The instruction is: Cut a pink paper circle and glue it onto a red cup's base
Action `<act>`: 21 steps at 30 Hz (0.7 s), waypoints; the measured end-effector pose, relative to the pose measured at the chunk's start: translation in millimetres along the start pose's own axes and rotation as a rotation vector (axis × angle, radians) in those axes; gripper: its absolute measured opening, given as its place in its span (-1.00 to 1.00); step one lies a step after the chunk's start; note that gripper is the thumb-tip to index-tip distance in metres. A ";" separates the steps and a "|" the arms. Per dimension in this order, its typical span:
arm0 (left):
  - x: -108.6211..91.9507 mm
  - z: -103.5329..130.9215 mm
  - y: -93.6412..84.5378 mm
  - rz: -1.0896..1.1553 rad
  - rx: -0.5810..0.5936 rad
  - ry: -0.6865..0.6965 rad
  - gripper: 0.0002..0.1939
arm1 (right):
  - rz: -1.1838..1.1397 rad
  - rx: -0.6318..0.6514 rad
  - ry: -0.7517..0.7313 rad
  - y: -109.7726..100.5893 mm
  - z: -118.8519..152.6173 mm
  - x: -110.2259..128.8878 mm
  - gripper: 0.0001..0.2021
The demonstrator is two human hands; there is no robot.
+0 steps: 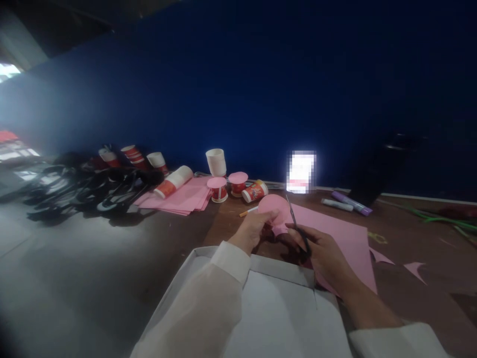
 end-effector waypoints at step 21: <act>3.6 -5.3 -4.0 0.026 0.056 0.068 -0.56 | -0.128 0.083 -0.013 2.7 0.4 -7.0 -0.31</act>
Point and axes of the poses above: each hand's wrist, its own z-axis away from the middle knuckle, its own y-axis out of the palm, x = y × z, the point moved 2 cm from there along -z, towards the middle knuckle, and after that the axes turned 11 degrees about x, right-handed, at the moved point
